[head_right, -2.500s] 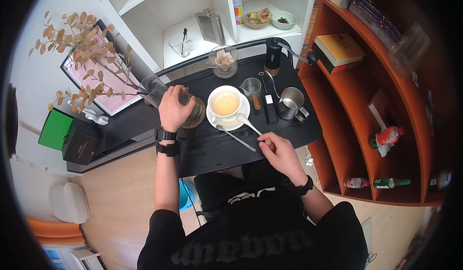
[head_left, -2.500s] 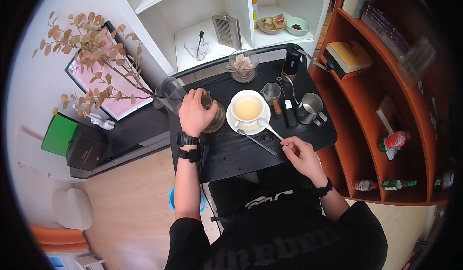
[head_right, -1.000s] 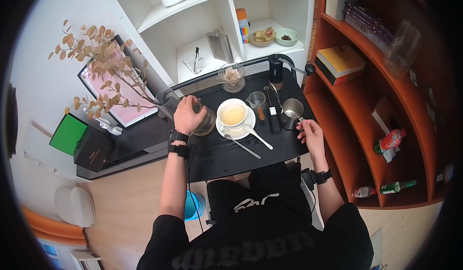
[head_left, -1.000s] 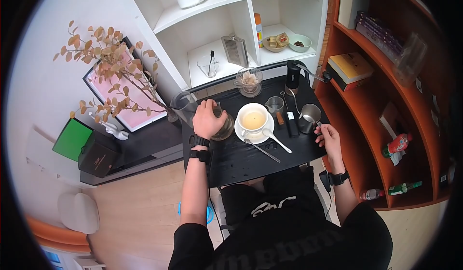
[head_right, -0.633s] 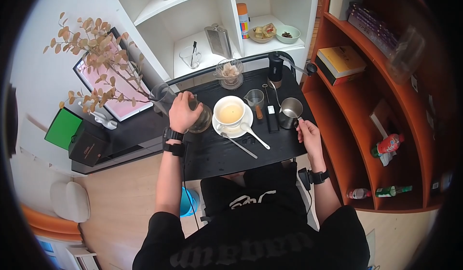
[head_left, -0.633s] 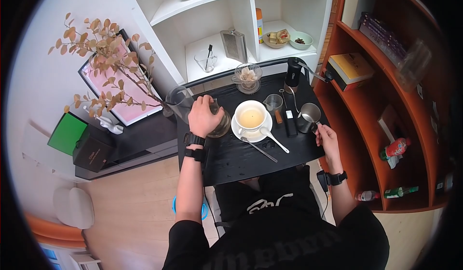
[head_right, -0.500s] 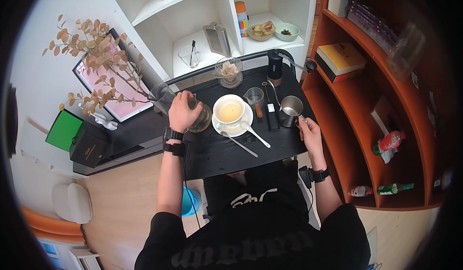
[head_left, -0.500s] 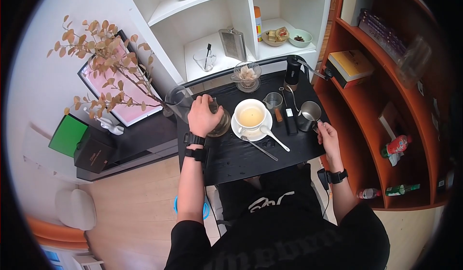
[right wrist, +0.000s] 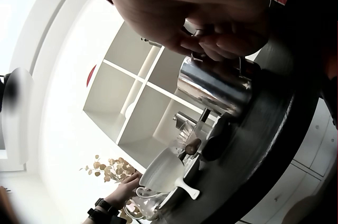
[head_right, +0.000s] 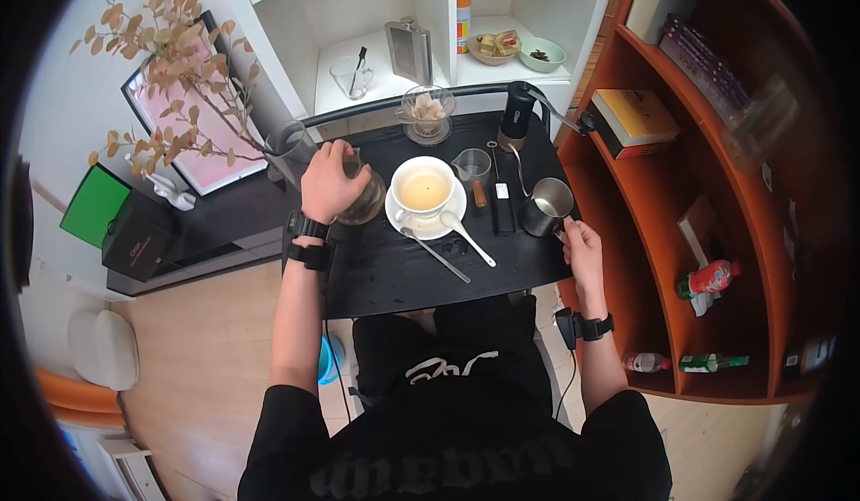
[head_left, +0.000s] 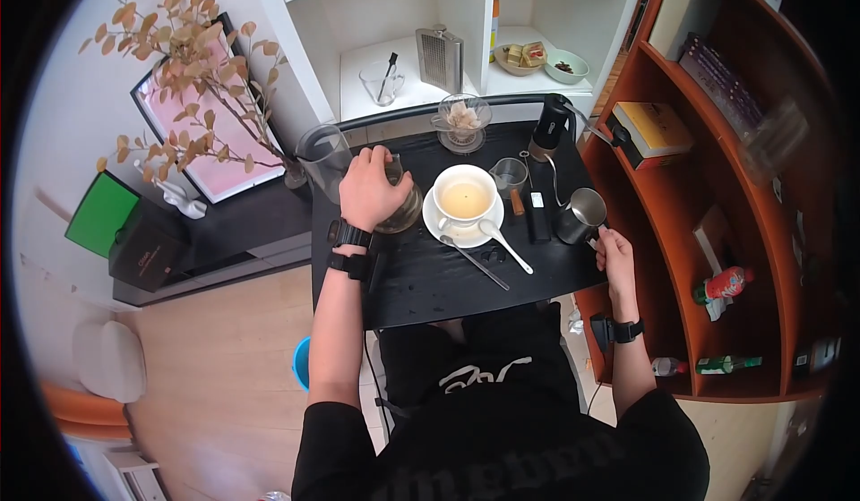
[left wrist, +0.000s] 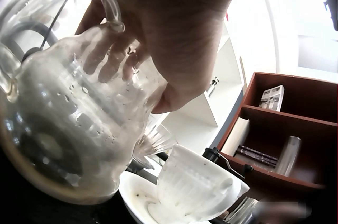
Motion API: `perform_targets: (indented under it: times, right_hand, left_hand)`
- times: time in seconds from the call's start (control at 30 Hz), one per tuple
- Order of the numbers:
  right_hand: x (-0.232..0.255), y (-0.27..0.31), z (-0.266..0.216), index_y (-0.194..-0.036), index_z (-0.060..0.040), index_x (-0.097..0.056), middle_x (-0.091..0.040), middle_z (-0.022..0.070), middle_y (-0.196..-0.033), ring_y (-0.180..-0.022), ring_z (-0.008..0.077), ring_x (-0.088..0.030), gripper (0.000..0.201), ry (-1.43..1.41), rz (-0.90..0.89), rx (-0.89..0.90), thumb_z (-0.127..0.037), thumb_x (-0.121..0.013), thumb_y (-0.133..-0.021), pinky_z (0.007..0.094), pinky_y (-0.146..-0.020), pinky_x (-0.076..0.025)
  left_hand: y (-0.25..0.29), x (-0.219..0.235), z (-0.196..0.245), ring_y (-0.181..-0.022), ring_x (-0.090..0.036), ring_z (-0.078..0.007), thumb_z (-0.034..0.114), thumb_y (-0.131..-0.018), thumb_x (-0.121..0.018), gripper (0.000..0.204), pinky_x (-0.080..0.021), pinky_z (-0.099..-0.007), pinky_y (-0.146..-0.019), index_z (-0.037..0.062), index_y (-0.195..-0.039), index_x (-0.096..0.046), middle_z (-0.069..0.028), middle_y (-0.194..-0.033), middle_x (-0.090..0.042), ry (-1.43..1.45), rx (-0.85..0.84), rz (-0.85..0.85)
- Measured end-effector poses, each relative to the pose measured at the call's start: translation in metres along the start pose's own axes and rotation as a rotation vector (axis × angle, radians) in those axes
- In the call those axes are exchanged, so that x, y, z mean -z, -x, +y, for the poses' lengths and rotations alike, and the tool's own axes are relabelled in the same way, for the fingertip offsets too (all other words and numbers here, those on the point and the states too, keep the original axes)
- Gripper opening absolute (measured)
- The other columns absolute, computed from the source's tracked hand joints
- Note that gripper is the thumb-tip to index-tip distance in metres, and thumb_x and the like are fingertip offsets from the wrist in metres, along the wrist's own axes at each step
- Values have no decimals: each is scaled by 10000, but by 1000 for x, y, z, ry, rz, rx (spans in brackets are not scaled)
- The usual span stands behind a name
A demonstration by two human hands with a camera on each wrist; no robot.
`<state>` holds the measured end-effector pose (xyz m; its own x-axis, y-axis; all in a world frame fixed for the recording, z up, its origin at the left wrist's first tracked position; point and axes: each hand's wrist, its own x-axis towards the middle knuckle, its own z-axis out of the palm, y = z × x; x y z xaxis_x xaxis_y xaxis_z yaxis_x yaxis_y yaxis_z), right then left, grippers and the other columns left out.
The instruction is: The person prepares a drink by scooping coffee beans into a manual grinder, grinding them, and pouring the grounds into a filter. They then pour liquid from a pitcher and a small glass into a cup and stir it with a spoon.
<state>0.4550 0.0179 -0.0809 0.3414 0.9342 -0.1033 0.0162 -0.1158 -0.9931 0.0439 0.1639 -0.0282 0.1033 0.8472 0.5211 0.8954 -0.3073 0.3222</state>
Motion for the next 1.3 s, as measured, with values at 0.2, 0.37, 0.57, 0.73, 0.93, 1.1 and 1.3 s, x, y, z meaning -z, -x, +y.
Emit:
perform_targets:
  times: [0.2,0.37,0.57,0.73,0.93,1.1,1.3]
  right_hand:
    - [7,-13,-7,-665,-145,-467,-387,-84,-579,-457,23,-327,398,130,-75,-74,-307,-523,-1024,216,-429,-266]
    - [6,-19,-15,-654,-138,-477,-401,-73,-575,-453,30,-334,393,191,-97,-86,-306,-493,-1008,214,-429,-271]
    - [4,-27,-17,-659,-136,-508,-422,-72,-574,-461,27,-351,363,172,-113,-108,-292,-514,-987,208,-439,-277]
    - [0,-29,-23,-684,-134,-562,-496,-58,-599,-455,25,-363,303,13,-62,-153,-270,-597,-953,206,-436,-269]
    - [7,-33,-13,-814,-124,-667,-595,-65,-741,-631,23,-482,187,102,1,-17,-270,-653,-931,192,-563,-359]
    - [6,-35,-12,-953,-107,-683,-643,-53,-860,-783,36,-550,129,102,11,-16,-228,-645,-929,208,-717,-412]
    - [3,-39,-11,-1052,-60,-645,-651,-21,-902,-916,69,-627,145,1,32,81,-118,-652,-919,195,-754,-438]
  left_hand:
    - [0,-1,-1,-950,-643,-299,344,-759,-762,375,-550,-426,-774,88,-990,-615,-83,-973,-621,5,6,9]
    - [0,-2,0,-940,-646,-297,338,-756,-765,369,-551,-421,-767,91,-988,-617,-77,-962,-626,5,4,26]
    - [0,-1,2,-933,-648,-296,326,-765,-759,362,-547,-420,-767,92,-997,-608,-68,-958,-635,-5,2,14]
    - [0,4,5,-960,-648,-293,316,-790,-744,357,-535,-410,-801,89,-1023,-596,-63,-973,-649,-17,15,-23]
    - [0,3,4,-964,-648,-295,304,-792,-745,351,-531,-410,-809,85,-1023,-597,-69,-975,-650,-19,10,-25]
    - [0,0,2,-935,-643,-309,308,-772,-756,358,-540,-428,-770,86,-1002,-597,-79,-946,-628,-1,-19,7]
    - [-1,-1,1,-922,-641,-315,313,-764,-759,358,-546,-436,-756,88,-992,-598,-82,-937,-619,3,-39,29]
